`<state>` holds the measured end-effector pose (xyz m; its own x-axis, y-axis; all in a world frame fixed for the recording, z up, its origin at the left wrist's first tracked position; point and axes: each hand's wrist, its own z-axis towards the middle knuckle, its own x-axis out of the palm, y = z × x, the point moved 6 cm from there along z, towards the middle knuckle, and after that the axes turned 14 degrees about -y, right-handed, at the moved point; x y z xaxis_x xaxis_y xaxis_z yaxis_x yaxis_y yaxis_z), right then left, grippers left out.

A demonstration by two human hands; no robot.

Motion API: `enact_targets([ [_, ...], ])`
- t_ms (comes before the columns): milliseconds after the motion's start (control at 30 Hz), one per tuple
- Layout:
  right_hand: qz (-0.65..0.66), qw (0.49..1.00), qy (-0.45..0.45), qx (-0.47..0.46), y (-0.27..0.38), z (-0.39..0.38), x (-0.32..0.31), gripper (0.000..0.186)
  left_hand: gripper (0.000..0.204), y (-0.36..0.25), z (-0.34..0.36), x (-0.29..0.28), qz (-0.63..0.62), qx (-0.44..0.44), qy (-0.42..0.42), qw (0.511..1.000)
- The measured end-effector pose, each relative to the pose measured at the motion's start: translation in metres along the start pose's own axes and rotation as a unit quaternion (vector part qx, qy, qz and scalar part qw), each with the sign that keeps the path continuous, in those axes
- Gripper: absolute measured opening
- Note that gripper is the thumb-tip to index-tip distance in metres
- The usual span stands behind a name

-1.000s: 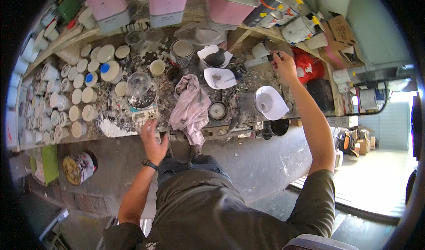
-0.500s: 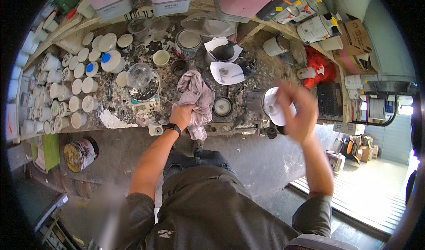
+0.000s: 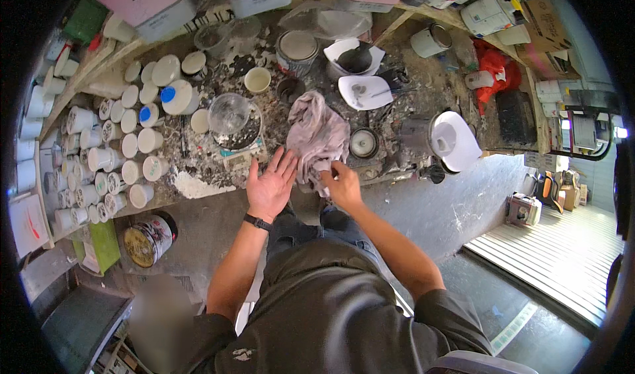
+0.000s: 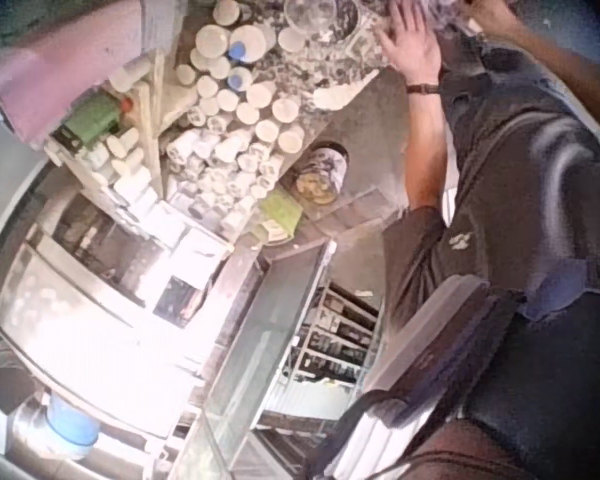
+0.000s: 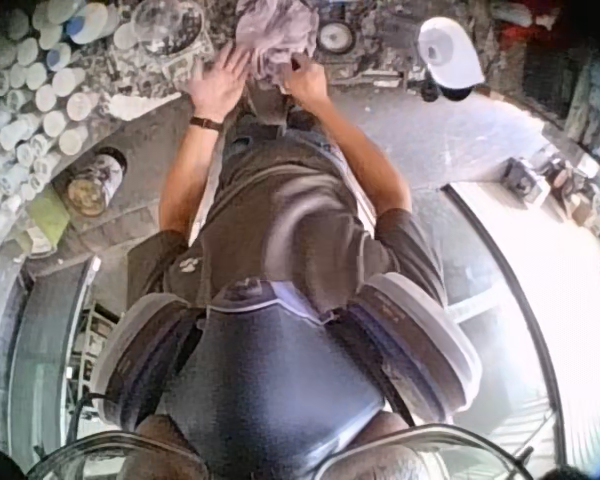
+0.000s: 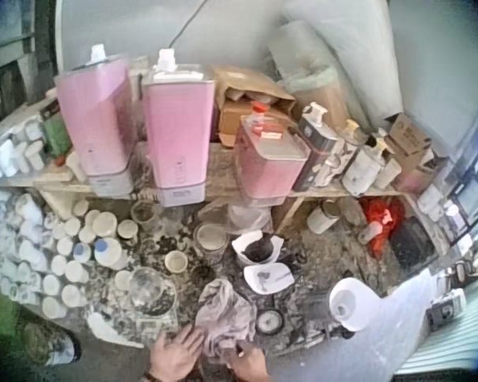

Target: The person pours liquid from a white cup into a spray gun cup, wipes the cup with a cloth, and then pours liquid from a plastic bottle into a white bowl. The person then picks up a small packet and walks into a paint booth where a car part is covered with blue plastic.

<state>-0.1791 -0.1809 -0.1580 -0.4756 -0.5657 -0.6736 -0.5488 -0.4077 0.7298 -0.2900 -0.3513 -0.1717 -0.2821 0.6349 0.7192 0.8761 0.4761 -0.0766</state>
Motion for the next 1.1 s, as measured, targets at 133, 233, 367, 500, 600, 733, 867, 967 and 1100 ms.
enact_targets([
  [133,0.103,0.979,-0.025,-0.174,0.055,-0.017,-0.007,0.023,0.081,0.012,-0.014,0.029,-0.050,-0.099,0.139,0.984],
  [233,0.061,0.962,-0.107,-0.245,0.065,-0.007,0.040,0.016,0.082,0.034,-0.005,0.027,-0.006,-0.096,0.035,0.995],
  [367,0.013,0.966,-0.073,-0.247,0.049,0.047,0.074,0.026,0.084,0.021,-0.007,0.019,0.018,-0.070,0.034,0.997],
  [500,0.081,0.991,-0.077,-0.068,0.043,0.080,0.047,0.033,0.089,-0.011,-0.020,0.027,-0.025,-0.072,0.152,0.985],
  [600,0.139,0.986,-0.082,-0.051,0.064,0.051,0.043,0.029,0.089,-0.012,-0.012,0.032,-0.083,-0.051,0.076,0.992],
  [733,0.047,0.975,-0.159,-0.151,0.080,0.033,0.044,0.023,0.075,0.015,-0.005,0.037,-0.021,-0.047,0.058,0.997],
  [867,0.111,0.987,-0.042,0.105,0.037,0.075,0.056,0.030,0.062,0.025,-0.009,0.009,0.169,-0.054,0.034,0.984],
  [967,0.207,0.960,-0.094,0.164,0.023,0.076,0.057,0.037,0.051,0.007,-0.004,0.017,0.555,0.373,0.058,0.741],
  [1100,0.104,0.988,-0.046,0.108,0.029,0.038,0.060,0.040,0.012,0.018,0.044,0.018,0.676,0.447,-0.021,0.585],
])
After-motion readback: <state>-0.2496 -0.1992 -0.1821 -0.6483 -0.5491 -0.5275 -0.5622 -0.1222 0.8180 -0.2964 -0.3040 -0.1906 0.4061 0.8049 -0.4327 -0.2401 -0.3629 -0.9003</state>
